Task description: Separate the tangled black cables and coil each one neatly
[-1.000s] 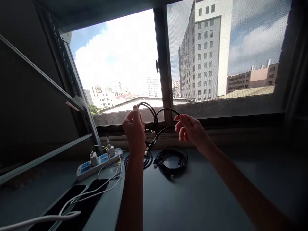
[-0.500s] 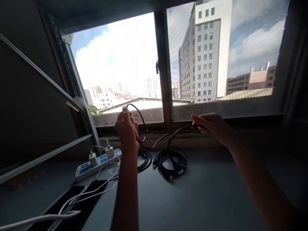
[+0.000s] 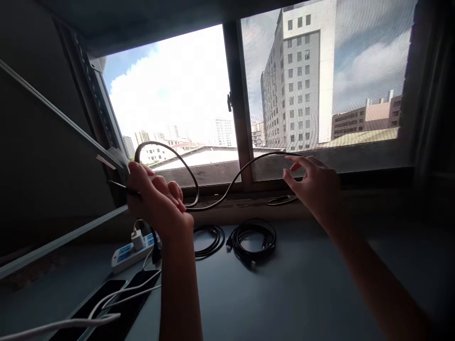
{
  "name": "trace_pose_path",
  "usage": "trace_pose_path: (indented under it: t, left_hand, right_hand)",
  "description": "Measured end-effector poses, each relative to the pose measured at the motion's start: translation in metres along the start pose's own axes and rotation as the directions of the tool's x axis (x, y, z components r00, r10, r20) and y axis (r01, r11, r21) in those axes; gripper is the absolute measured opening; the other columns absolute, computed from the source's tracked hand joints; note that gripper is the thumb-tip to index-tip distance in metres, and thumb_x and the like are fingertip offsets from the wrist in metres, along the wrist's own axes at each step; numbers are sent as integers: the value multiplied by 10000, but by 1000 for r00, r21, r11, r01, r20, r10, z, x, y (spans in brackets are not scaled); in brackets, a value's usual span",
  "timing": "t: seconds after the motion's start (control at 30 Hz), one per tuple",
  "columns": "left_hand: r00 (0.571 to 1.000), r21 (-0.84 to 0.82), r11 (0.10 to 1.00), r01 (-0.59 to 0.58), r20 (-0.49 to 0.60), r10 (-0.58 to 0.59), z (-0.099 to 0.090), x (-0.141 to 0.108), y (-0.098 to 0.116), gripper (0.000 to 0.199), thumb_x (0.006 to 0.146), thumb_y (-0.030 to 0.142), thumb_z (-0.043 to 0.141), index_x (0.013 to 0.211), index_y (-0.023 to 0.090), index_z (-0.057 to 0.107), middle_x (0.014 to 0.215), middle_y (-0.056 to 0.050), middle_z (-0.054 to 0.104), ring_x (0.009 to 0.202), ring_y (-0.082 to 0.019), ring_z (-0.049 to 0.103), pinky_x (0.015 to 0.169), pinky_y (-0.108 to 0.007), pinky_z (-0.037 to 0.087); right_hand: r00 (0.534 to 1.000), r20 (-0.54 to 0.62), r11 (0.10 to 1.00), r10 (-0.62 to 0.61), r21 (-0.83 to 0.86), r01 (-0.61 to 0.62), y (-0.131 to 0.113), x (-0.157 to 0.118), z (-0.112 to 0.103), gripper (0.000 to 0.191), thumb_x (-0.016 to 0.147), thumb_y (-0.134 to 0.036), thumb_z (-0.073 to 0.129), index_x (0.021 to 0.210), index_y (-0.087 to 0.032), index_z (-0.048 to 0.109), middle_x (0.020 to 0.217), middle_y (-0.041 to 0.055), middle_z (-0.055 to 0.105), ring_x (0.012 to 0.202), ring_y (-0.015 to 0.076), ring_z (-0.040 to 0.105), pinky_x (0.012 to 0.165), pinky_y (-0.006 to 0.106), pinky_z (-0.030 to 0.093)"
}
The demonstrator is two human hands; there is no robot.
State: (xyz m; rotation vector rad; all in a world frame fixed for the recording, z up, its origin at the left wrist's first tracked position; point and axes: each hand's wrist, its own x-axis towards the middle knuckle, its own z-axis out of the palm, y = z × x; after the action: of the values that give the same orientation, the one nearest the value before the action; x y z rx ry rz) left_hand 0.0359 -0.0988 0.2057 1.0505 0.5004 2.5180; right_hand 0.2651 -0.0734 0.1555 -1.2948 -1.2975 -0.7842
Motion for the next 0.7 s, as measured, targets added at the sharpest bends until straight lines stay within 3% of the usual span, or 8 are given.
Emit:
trace_pose_path:
  t: [0.1, 0.17, 0.23, 0.3, 0.4, 0.47, 0.57, 0.7]
  left_hand:
    - [1000, 12, 1000, -3, 11, 2, -2, 1, 3, 308, 894, 334, 400, 604, 234, 378, 351, 93, 199, 280, -62, 127, 351, -284, 126]
    - [1000, 18, 1000, 0, 27, 0, -3, 2, 3, 317, 899, 356, 396, 606, 234, 385, 352, 92, 198, 282, -61, 126, 354, -285, 121]
    - [999, 12, 1000, 12, 49, -13, -3, 4, 1, 332, 902, 384, 396, 607, 230, 395, 348, 94, 197, 278, -59, 130, 356, -284, 121]
    - [996, 0, 999, 41, 79, -41, -2, 4, -2, 344, 902, 401, 400, 608, 225, 406, 340, 97, 204, 269, -57, 140, 356, -281, 127]
    - [992, -21, 997, 70, 105, -68, 0, 4, -8, 344, 892, 410, 429, 606, 219, 412, 331, 103, 207, 258, -54, 134, 348, -276, 117]
    - [991, -33, 997, 68, 116, -64, 0, 2, -12, 349, 882, 417, 448, 600, 215, 408, 330, 107, 207, 255, -50, 121, 342, -269, 113]
    - [990, -41, 997, 59, 131, -53, 0, 2, -17, 352, 879, 424, 455, 600, 215, 405, 329, 107, 212, 256, -47, 129, 336, -252, 136]
    - [949, 30, 989, 143, 280, -145, -1, 7, -23, 354, 873, 484, 438, 643, 215, 454, 322, 104, 228, 257, -42, 173, 325, -220, 182]
  right_hand:
    - [996, 23, 994, 87, -71, -86, 2, 0, -1, 615, 778, -258, 587, 1355, -152, 399, 849, 53, 672, 622, 196, 592, 580, 298, 425]
    - [975, 92, 971, 202, -145, -188, 8, -1, 1, 703, 762, -266, 606, 1387, -93, 337, 743, 58, 669, 652, 236, 611, 577, 317, 438]
    - [923, 223, 940, 314, -210, -269, 16, -3, 5, 548, 744, -268, 624, 1251, -88, 521, 644, 57, 650, 687, 260, 624, 582, 322, 445]
    - [839, 375, 916, 394, -237, -324, 25, -6, 8, 229, 741, -250, 613, 930, -148, 692, 602, 50, 638, 686, 245, 630, 580, 305, 443]
    - [743, 478, 881, 468, -314, -353, 34, -7, 11, 94, 719, -240, 617, 702, -191, 696, 652, 49, 655, 687, 234, 633, 568, 298, 429]
    - [758, 435, 864, 485, -374, -338, 38, -7, 11, 163, 690, -262, 656, 825, -184, 703, 756, 72, 675, 757, 270, 635, 575, 312, 428]
    - [830, 352, 890, 432, -315, -329, 45, -6, 9, 304, 696, -265, 662, 982, -161, 664, 750, 75, 677, 779, 286, 635, 579, 317, 427]
    - [870, 342, 934, 356, -104, -341, 59, -8, 17, 172, 738, -230, 588, 873, -169, 674, 548, 29, 627, 653, 233, 634, 577, 300, 420]
